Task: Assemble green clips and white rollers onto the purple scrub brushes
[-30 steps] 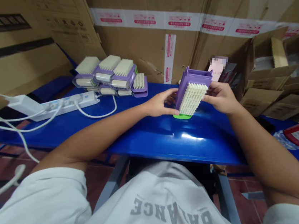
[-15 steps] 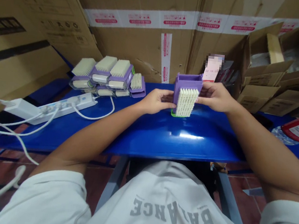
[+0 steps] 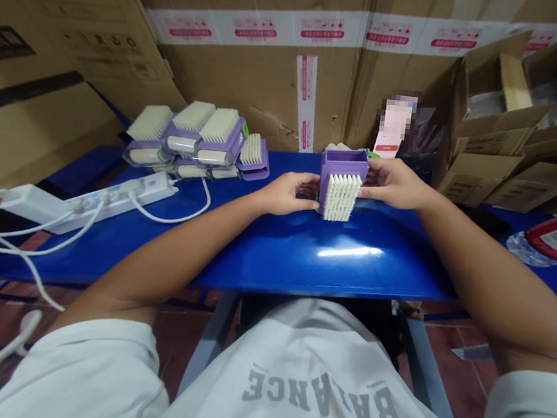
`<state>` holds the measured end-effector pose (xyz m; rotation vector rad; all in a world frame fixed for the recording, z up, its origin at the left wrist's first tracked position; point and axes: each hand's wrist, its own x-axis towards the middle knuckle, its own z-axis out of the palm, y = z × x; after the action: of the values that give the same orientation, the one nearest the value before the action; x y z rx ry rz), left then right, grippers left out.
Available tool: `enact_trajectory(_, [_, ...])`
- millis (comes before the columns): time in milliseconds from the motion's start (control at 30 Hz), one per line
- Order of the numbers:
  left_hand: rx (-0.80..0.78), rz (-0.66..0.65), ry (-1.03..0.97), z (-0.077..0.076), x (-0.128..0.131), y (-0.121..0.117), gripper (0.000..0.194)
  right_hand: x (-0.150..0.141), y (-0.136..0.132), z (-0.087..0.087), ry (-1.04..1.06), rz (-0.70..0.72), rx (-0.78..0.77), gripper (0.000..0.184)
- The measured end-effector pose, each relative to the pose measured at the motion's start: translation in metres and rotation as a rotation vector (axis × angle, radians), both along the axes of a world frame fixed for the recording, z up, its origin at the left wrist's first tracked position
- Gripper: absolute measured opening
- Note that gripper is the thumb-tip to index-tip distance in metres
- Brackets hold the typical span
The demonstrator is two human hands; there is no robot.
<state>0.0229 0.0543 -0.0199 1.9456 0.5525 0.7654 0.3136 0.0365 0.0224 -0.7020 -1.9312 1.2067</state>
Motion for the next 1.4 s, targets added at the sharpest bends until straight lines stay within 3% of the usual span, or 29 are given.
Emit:
enact_trajectory(133, [0.060,0.030,0.054,-0.006,0.001,0.001,0.079,-0.001,-0.001,0.000,0.035,-0.026,0.024,0.052])
enact_trajectory(333, [0.061,0.121,0.086,-0.010,0.006,0.000,0.083,0.000,-0.005,0.007,0.075,-0.089,0.063,0.051])
enact_trajectory(433, [-0.030,0.106,0.036,-0.009,0.008,0.000,0.087,0.001,-0.004,0.009,0.093,-0.117,0.059,0.052])
enact_trajectory(533, [-0.203,0.066,-0.063,-0.004,0.009,-0.002,0.071,0.002,-0.003,0.009,0.116,-0.138,0.058,0.053])
enact_trajectory(667, [-0.544,-0.082,-0.182,0.002,0.008,-0.007,0.074,-0.001,-0.003,0.005,0.169,-0.166,0.056,0.059])
enact_trajectory(733, [-0.601,-0.156,-0.192,0.004,0.007,-0.011,0.076,-0.007,-0.005,0.002,0.207,-0.168,0.037,0.066])
enact_trajectory(933, [-0.539,-0.211,-0.199,0.008,0.005,-0.019,0.084,-0.016,-0.014,-0.002,0.266,-0.156,0.009,0.070])
enact_trajectory(1133, [-0.565,-0.308,-0.151,0.009,0.005,-0.017,0.078,0.007,-0.006,0.014,0.346,-0.251,0.094,0.060])
enact_trajectory(1233, [-0.500,-0.218,-0.096,0.008,0.004,-0.012,0.067,0.011,-0.002,0.014,0.377,-0.261,0.111,0.055])
enact_trajectory(1400, [-0.227,0.030,0.084,0.000,0.005,-0.004,0.053,0.000,-0.004,0.005,0.376,-0.216,0.048,0.061])
